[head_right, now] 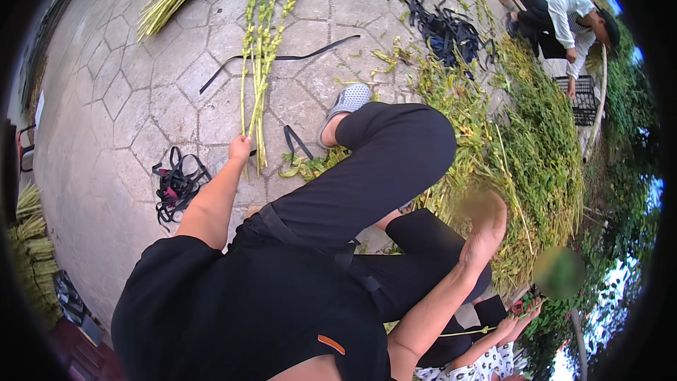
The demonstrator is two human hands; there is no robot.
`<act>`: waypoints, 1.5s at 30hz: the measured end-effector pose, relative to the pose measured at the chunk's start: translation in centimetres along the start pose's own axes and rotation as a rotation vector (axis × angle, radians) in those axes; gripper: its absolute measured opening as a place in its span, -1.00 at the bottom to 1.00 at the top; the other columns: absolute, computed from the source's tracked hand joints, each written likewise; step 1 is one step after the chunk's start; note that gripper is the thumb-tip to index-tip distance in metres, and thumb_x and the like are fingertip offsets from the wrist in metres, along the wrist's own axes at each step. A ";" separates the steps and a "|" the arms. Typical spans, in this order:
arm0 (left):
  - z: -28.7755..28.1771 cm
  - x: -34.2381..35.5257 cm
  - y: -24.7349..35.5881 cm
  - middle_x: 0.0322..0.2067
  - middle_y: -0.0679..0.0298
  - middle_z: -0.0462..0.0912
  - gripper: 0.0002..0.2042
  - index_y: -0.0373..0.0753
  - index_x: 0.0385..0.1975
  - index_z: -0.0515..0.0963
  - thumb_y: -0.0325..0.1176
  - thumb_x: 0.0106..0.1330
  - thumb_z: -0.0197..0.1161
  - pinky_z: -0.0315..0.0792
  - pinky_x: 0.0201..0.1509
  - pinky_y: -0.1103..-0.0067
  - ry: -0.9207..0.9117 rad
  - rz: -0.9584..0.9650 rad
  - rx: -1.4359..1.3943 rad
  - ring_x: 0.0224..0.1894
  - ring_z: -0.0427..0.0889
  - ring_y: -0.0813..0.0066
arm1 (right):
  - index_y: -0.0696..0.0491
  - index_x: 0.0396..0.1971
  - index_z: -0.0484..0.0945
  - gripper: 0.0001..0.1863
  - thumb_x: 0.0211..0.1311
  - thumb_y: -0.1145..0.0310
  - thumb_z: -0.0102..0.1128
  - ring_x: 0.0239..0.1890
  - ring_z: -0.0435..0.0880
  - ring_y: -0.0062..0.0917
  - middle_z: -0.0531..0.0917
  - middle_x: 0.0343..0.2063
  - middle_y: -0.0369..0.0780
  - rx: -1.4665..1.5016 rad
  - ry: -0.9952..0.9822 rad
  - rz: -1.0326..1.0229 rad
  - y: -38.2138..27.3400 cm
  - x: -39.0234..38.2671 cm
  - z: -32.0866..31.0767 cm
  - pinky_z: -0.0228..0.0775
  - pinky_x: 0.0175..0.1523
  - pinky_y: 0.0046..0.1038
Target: The person gathers sesame stalks from a pile on the ground, organizes them into a bundle, and ties the bundle with a black strip by hand.
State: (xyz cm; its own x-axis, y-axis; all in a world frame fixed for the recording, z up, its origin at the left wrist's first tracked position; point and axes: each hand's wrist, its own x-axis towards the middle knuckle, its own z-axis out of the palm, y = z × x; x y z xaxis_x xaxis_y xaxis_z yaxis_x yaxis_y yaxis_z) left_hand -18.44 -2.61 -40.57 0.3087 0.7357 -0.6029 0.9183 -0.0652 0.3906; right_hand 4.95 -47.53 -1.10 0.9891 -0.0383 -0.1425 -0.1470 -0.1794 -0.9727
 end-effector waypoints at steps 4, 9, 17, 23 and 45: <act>1.5 3.6 -4.9 -0.42 -0.01 0.66 -0.75 -0.32 -0.25 0.50 -0.22 0.36 0.09 0.46 -0.15 0.25 -0.026 0.050 -0.005 -0.30 0.66 0.07 | 0.13 -0.01 0.48 -0.76 0.41 0.39 0.02 -0.31 0.57 -0.68 0.62 -0.26 -0.26 0.053 0.013 -0.010 -1.9 0.2 -2.1 0.44 -0.16 -0.65; 0.5 -1.4 -0.2 -0.48 0.01 0.61 -0.75 -0.33 -0.22 0.43 -0.25 0.45 -0.08 0.43 -0.21 0.23 -0.032 0.071 -0.116 -0.40 0.63 0.03 | 0.14 0.00 0.48 -0.76 0.41 0.40 0.03 -0.32 0.56 -0.66 0.62 -0.27 -0.25 0.117 0.200 -0.197 -4.4 -2.2 -7.7 0.46 -0.15 -0.64; -0.9 -4.9 6.6 -0.33 -0.16 0.56 -0.67 -0.33 -0.28 0.41 -0.14 0.44 -0.12 0.34 -0.13 0.13 0.423 0.346 -0.213 -0.24 0.52 -0.22 | 0.17 0.07 0.42 -0.70 0.42 0.39 0.00 -0.31 0.52 -0.69 0.59 -0.25 -0.24 0.213 0.411 -0.139 0.0 -5.2 -15.3 0.42 -0.20 -0.70; -0.8 -5.1 6.7 -0.35 -0.15 0.54 -0.69 -0.37 -0.29 0.43 -0.19 0.43 -0.06 0.34 -0.13 0.19 0.410 0.284 -0.246 -0.26 0.50 -0.17 | 0.17 0.08 0.42 -0.69 0.42 0.38 0.01 -0.31 0.51 -0.70 0.58 -0.25 -0.26 0.163 0.381 -0.155 -0.3 -4.6 -14.1 0.39 -0.19 -0.69; -8.4 -2.1 20.2 -0.40 0.25 0.60 -0.82 -0.32 -0.23 0.42 -0.34 0.35 0.18 0.50 -0.30 0.65 -0.196 0.728 -0.475 -0.40 0.57 0.57 | 0.03 -0.12 0.61 -0.73 0.23 0.27 0.14 -0.12 0.67 -0.28 0.69 -0.19 -0.12 -0.747 0.285 0.513 27.2 -10.9 -21.2 0.46 0.02 -0.34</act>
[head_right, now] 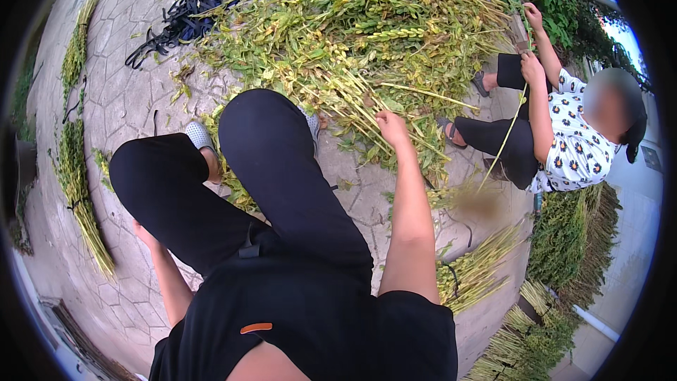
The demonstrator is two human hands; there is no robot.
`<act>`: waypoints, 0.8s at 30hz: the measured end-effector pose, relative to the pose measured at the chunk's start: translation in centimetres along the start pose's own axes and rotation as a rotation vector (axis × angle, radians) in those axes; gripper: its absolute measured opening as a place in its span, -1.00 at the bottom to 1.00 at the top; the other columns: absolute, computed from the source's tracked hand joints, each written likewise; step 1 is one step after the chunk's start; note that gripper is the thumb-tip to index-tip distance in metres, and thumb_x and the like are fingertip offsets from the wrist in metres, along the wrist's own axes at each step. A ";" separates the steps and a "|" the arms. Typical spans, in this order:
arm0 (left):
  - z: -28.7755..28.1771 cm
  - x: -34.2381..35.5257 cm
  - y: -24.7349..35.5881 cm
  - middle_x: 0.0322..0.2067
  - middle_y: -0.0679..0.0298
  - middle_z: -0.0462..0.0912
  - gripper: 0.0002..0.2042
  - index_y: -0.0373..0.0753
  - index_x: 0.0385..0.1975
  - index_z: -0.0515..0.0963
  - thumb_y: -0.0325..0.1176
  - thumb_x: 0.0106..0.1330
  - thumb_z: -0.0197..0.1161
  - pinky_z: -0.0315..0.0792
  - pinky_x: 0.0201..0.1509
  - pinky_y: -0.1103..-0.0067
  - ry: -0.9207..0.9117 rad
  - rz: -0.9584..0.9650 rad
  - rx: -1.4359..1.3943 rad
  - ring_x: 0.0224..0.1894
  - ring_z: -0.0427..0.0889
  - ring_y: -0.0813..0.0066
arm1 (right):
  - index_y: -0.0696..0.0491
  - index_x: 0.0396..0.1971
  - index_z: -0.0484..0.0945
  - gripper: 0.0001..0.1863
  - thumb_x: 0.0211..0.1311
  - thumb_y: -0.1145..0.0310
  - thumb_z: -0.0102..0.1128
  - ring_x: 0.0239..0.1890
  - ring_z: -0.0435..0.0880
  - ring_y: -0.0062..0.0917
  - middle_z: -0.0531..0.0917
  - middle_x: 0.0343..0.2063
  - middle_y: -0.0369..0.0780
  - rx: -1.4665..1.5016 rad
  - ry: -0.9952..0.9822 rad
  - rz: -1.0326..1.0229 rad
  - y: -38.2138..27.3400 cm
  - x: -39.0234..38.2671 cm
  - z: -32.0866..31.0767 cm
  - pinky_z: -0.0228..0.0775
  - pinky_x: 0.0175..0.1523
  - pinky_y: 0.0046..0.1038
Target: The person gathers sesame stalks from a pile on the ground, organizes them into a bundle, and ties the bundle with a black strip by hand.
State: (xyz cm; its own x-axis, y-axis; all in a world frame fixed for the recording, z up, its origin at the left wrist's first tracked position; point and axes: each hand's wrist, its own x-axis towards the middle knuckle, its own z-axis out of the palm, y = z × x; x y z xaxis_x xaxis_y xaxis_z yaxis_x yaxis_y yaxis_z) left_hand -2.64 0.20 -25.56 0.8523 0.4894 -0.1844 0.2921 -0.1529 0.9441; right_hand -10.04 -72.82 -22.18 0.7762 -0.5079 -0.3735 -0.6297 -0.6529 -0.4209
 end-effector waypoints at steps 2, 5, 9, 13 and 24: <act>2.2 2.7 8.6 -0.18 0.19 0.60 -0.79 -0.32 -0.07 0.46 -0.36 0.44 0.01 0.50 -0.07 0.59 0.056 0.056 -0.094 -0.18 0.59 0.49 | 0.03 -0.15 0.62 -0.75 0.22 0.29 0.14 -0.12 0.66 -0.25 0.69 -0.20 -0.11 -0.007 -0.089 -0.012 0.9 1.0 3.0 0.46 0.02 -0.31; 6.6 4.1 22.7 -0.04 0.16 0.59 -0.76 -0.29 0.02 0.45 -0.37 0.47 -0.04 0.45 0.08 0.53 0.020 0.267 -0.148 0.02 0.58 0.41 | 0.02 -0.15 0.60 -0.76 0.21 0.31 0.16 -0.13 0.65 -0.20 0.68 -0.23 -0.07 -0.027 -0.057 -0.080 0.2 2.5 7.5 0.46 0.02 -0.27; 15.3 2.4 35.3 -0.08 0.12 0.61 -0.75 -0.33 0.03 0.44 -0.36 0.48 -0.02 0.48 0.09 0.48 -0.228 0.482 -0.279 0.04 0.59 0.35 | 0.04 0.01 0.48 -0.66 0.23 0.38 0.06 0.10 0.52 -0.23 0.54 0.05 -0.15 -0.325 -0.143 0.140 0.0 3.8 12.1 0.40 0.11 -0.18; 25.5 -1.0 40.5 -0.15 0.12 0.64 -0.78 -0.32 -0.03 0.50 -0.38 0.45 0.01 0.51 0.00 0.50 -0.474 0.580 -0.384 -0.04 0.63 0.37 | -0.13 0.25 0.25 -0.47 0.25 0.38 0.03 0.09 0.52 -0.24 0.51 0.09 -0.21 -0.452 0.153 0.187 1.1 3.7 15.3 0.25 0.17 -0.15; 33.6 -2.7 36.0 -0.29 0.31 0.64 -0.79 -0.25 -0.08 0.51 -0.35 0.45 -0.02 0.46 -0.17 0.67 -0.819 0.306 -0.273 -0.27 0.62 0.61 | 0.03 0.03 0.48 -0.65 0.27 0.26 0.10 -0.25 0.64 -0.17 0.64 -0.29 -0.06 -0.052 0.121 -0.199 0.2 0.0 6.8 0.46 -0.12 -0.21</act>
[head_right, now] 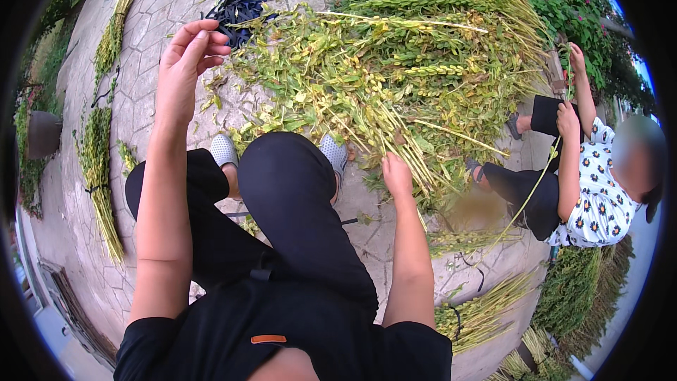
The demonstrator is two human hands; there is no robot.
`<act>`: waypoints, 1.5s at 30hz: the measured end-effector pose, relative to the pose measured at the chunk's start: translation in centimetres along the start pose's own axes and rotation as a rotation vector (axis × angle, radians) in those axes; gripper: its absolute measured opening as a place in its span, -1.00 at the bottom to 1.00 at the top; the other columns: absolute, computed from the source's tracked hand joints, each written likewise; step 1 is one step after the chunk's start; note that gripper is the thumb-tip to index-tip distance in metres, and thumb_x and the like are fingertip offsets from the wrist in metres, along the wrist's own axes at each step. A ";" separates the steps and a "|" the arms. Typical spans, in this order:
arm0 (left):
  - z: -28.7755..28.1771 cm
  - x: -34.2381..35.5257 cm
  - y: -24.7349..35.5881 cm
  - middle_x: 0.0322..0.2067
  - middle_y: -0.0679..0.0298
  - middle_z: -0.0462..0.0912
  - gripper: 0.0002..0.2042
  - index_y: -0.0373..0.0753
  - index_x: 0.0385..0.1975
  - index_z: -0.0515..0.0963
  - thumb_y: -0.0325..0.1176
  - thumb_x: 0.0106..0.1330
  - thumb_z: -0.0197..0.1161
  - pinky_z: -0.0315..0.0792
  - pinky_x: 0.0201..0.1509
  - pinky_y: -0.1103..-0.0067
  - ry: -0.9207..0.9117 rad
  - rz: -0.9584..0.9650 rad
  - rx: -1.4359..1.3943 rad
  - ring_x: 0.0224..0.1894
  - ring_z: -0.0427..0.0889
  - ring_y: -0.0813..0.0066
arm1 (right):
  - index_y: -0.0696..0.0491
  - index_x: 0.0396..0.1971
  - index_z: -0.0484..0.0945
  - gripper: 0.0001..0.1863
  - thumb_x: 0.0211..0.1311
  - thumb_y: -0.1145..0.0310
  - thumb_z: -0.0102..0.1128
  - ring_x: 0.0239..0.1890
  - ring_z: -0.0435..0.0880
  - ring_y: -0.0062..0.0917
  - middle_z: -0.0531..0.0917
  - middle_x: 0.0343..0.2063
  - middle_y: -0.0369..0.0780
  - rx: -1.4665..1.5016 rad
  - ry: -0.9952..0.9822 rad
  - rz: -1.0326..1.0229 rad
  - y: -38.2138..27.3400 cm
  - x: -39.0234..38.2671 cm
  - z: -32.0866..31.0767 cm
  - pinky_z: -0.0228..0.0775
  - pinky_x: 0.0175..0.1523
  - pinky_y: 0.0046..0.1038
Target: The person gathers sesame stalks from a pile on the ground, organizes them into a bundle, and ties the bundle with a black strip by hand.
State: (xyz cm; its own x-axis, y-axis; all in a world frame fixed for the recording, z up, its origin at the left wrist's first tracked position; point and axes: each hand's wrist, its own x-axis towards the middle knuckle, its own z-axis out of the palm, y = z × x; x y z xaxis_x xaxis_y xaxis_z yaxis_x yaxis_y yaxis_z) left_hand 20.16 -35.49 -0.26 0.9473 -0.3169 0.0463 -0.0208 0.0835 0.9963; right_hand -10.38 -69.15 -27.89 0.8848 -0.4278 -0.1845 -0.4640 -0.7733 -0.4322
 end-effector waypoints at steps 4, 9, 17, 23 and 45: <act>-0.8 -0.7 0.0 -0.26 0.32 0.63 -0.78 -0.24 -0.05 0.50 -0.32 0.45 -0.01 0.47 -0.16 0.68 -0.054 -0.073 -0.052 -0.26 0.61 0.64 | 0.21 0.02 0.50 -0.64 0.33 0.30 0.14 -0.50 0.43 -0.71 0.58 -0.50 -0.35 0.591 -0.143 0.212 -4.5 -1.2 -6.4 0.32 -0.36 -0.63; 1.3 -1.2 -1.1 -0.25 0.33 0.62 -0.75 -0.23 -0.04 0.47 -0.26 0.44 0.01 0.46 -0.16 0.67 -0.234 -0.199 -0.056 -0.25 0.60 0.64 | 0.18 -0.04 0.53 -0.67 0.44 0.23 -0.02 -0.66 0.32 -0.82 0.57 -0.55 -0.33 0.783 0.028 0.086 -8.9 -1.8 -13.0 0.14 -0.57 -0.70; 4.0 -0.6 0.0 -0.10 0.23 0.61 -0.63 -0.28 0.10 0.41 -0.17 0.45 -0.01 0.48 -0.04 0.60 -0.397 -0.037 -0.257 -0.09 0.61 0.52 | 0.12 -0.06 0.53 -0.76 0.41 0.36 -0.02 -0.64 0.38 -0.78 0.67 -0.48 -0.30 0.638 0.393 -0.411 -27.3 6.5 -20.5 0.23 -0.53 -0.64; 2.4 0.5 3.5 0.01 0.15 0.51 -0.52 -0.31 0.22 0.26 -0.12 0.46 0.02 0.49 0.05 0.50 -0.033 0.229 -0.527 -0.03 0.58 0.41 | 0.11 -0.04 0.52 -0.76 0.32 0.46 0.11 -0.42 0.58 -0.67 0.65 -0.37 -0.27 0.565 0.351 -0.669 -38.1 8.5 -21.1 0.44 -0.31 -0.59; -5.7 -0.7 3.3 -0.17 0.33 0.63 -0.75 -0.18 -0.02 0.46 -0.22 0.42 0.12 0.51 -0.09 0.58 0.094 0.021 -0.504 -0.14 0.63 0.57 | 0.10 -0.03 0.43 -0.79 0.45 0.38 -0.09 -0.29 0.46 -0.61 0.49 -0.39 -0.31 1.629 -0.484 -0.453 -45.0 9.7 -16.0 0.35 -0.07 -0.47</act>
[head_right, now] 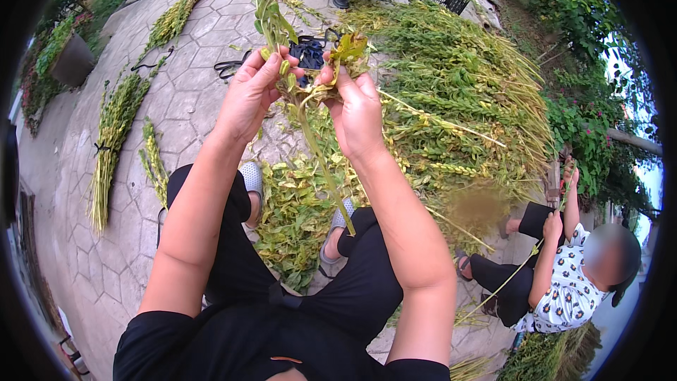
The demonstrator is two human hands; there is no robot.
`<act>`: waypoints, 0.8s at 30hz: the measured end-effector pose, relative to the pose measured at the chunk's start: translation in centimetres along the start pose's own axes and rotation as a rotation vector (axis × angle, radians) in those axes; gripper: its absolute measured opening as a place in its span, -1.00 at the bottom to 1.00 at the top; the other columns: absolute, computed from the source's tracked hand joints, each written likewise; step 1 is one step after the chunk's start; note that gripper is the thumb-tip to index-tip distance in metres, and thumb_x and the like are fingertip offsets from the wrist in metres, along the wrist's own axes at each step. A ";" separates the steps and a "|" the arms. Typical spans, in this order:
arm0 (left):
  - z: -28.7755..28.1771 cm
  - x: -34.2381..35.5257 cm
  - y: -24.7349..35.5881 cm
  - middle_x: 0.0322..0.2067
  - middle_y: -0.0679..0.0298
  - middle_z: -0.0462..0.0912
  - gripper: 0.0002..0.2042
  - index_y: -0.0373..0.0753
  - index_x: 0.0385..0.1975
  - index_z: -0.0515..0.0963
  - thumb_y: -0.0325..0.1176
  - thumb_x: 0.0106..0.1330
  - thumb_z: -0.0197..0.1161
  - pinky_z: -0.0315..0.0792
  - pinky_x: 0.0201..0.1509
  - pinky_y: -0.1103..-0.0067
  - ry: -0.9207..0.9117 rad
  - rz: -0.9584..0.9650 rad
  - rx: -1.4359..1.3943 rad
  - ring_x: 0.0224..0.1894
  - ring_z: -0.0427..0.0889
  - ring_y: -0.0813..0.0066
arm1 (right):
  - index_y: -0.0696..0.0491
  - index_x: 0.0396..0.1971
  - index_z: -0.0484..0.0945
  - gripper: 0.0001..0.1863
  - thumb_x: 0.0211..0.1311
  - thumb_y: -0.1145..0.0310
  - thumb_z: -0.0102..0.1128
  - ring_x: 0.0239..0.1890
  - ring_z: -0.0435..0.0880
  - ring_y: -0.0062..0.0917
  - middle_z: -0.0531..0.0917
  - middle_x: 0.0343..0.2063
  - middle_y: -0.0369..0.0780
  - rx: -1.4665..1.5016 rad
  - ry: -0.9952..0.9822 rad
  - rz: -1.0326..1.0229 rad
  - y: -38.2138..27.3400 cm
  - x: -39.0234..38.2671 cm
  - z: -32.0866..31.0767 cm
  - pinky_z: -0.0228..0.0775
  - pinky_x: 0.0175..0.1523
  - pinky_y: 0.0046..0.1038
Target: The person gathers sesame stalks from a pile on the ground, organizes them into a bundle, and ties the bundle with a black strip by hand.
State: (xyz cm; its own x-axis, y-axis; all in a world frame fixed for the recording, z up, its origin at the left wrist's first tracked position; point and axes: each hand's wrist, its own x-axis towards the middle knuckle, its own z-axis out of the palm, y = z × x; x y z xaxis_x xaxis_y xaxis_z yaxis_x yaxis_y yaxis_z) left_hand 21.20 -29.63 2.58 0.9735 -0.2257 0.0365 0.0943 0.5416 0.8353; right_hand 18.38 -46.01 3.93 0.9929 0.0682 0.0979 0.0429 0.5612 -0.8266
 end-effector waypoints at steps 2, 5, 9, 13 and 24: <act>-0.6 0.0 0.1 -0.20 0.34 0.63 -0.75 -0.19 -0.02 0.46 -0.22 0.43 0.10 0.55 -0.13 0.57 -0.018 -0.004 -0.078 -0.18 0.65 0.54 | 0.11 -0.06 0.43 -0.79 0.45 0.40 -0.15 -0.39 0.32 -0.64 0.37 -0.48 -0.35 -0.023 -0.065 0.112 -0.3 -1.1 0.3 0.23 -0.18 -0.53; -2.2 0.5 0.7 -0.20 0.33 0.63 -0.75 -0.19 -0.02 0.46 -0.21 0.43 0.10 0.56 -0.16 0.58 0.093 0.017 -0.069 -0.21 0.65 0.55 | 0.15 0.01 0.45 -0.74 0.46 0.37 -0.10 -0.34 0.42 -0.69 0.51 -0.39 -0.37 -0.159 -0.246 0.238 -0.7 -3.4 -0.2 0.27 -0.14 -0.64; -3.1 0.4 1.4 -0.23 0.33 0.61 -0.74 -0.19 -0.02 0.46 -0.20 0.43 0.09 0.55 -0.19 0.60 0.156 0.069 -0.005 -0.28 0.63 0.57 | 0.16 -0.02 0.44 -0.75 0.42 0.38 -0.05 -0.35 0.44 -0.68 0.56 -0.30 -0.29 -0.311 -0.499 0.726 -2.8 -6.2 0.0 0.30 -0.14 -0.58; -3.8 0.3 3.2 -0.21 0.32 0.58 -0.75 -0.20 -0.01 0.44 -0.21 0.46 0.04 0.55 -0.20 0.60 0.070 0.113 0.050 -0.28 0.61 0.60 | 0.18 0.11 0.38 -0.64 0.40 0.35 0.06 -0.03 0.48 -0.66 0.56 -0.06 -0.29 -0.566 -0.513 0.422 -1.4 -7.0 -0.5 0.30 0.13 -0.53; -1.5 -1.0 2.2 -0.21 0.28 0.54 -0.73 -0.26 0.02 0.40 -0.24 0.47 0.02 0.50 -0.25 0.62 -0.211 -0.036 -0.125 -0.32 0.54 0.59 | 0.11 -0.04 0.52 -0.61 0.21 0.23 0.32 -0.17 0.52 -0.72 0.64 -0.21 -0.34 -0.684 -0.265 0.148 -0.4 -1.6 -0.4 0.37 0.00 -0.55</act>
State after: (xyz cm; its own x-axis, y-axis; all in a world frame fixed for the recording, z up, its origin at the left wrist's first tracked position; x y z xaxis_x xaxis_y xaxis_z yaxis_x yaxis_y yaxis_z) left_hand 20.79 -26.95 3.55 0.9053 -0.4038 0.1320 0.1662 0.6228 0.7645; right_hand 16.78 -46.69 3.90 0.9374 0.3477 0.0175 0.0563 -0.1018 -0.9932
